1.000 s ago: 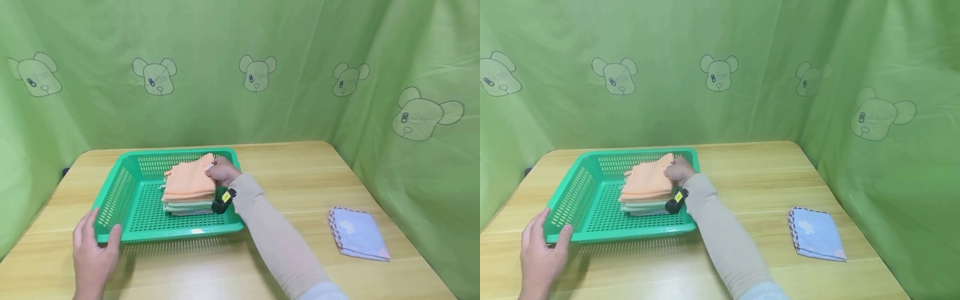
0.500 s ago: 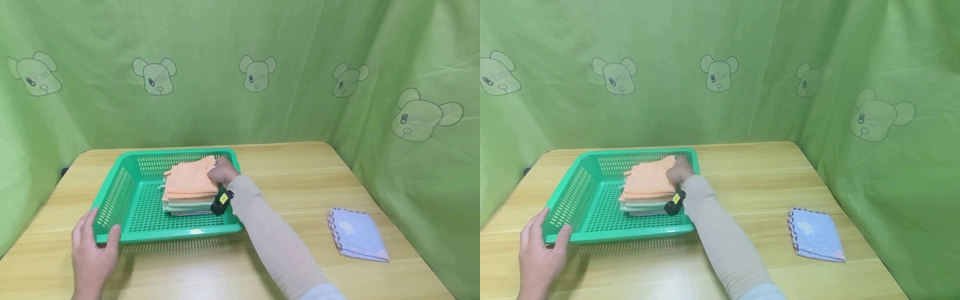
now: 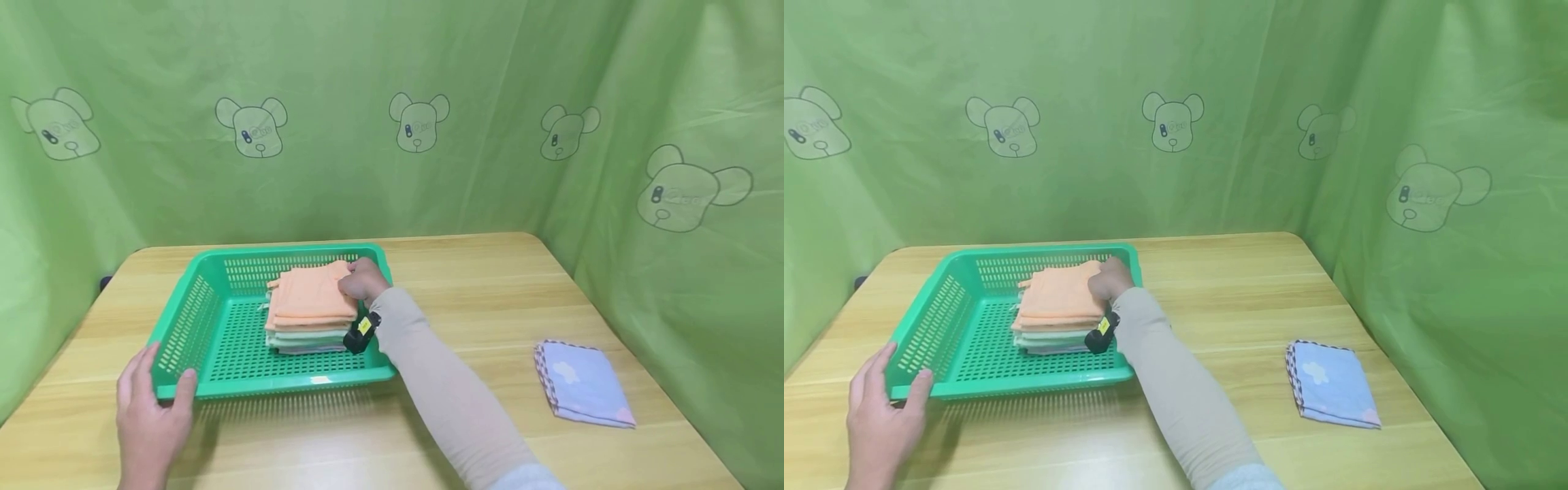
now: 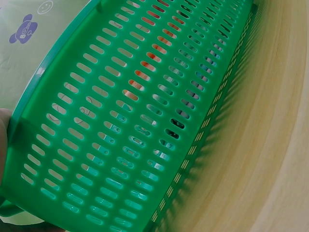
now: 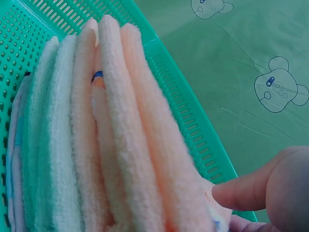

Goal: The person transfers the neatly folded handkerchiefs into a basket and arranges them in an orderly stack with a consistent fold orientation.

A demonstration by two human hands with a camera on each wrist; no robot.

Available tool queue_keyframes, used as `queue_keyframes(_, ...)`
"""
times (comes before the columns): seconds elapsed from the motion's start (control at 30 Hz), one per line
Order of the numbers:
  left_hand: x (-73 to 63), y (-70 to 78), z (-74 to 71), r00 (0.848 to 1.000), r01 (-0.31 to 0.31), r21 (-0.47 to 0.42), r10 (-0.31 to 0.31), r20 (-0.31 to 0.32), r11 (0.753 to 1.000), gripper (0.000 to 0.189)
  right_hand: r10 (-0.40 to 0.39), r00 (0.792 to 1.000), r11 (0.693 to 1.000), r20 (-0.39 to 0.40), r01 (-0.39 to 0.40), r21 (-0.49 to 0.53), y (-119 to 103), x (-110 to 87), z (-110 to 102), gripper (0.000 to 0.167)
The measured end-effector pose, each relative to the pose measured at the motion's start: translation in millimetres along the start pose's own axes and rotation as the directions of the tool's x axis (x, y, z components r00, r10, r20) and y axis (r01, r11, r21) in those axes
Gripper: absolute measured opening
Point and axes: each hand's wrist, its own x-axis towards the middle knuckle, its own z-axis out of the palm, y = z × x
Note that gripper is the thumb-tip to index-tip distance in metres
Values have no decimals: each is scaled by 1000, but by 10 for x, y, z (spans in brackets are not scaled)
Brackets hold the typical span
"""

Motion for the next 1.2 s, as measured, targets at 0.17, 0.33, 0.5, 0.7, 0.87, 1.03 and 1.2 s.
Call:
queue_keyframes(0.17, 8, -15, 5, 1000, 6, 5, -6, 5, 1000, 65, -19, 1000, 1000, 12, 19, 0, 12, -12, 3, 57)
queue_keyframes(0.33, -4, -11, 11, 1000, 11, 1, -11, 5, 1000, 65, -13, 1000, 999, 9, 13, 38, 10, -23, -2, 22)
queue_keyframes(0.5, -4, 3, 9, 1000, 3, -4, -3, 2, 1000, 64, -4, 1000, 996, -9, 5, 87, -11, -51, -2, 39)
queue_keyframes(0.7, 5, -1, 6, 1000, -4, -8, 4, -2, 1000, 64, -21, 997, 989, -75, 31, 144, -26, -69, 10, 67)
queue_keyframes(0.87, 28, 20, 3, 1000, -9, -5, 9, -4, 1000, 64, -1, 987, 967, -159, 42, 250, -72, -64, -6, 65)
queue_keyframes(1.03, 31, 20, -4, 1000, -3, 3, 3, 4, 1000, 64, -3, 982, 918, -189, 78, 389, -102, -91, -40, 58)
queue_keyframes(1.2, 4, 18, 0, 1000, 7, 3, -7, 5, 1000, 64, -15, 983, 842, -182, 111, 528, -138, -154, -115, 49)
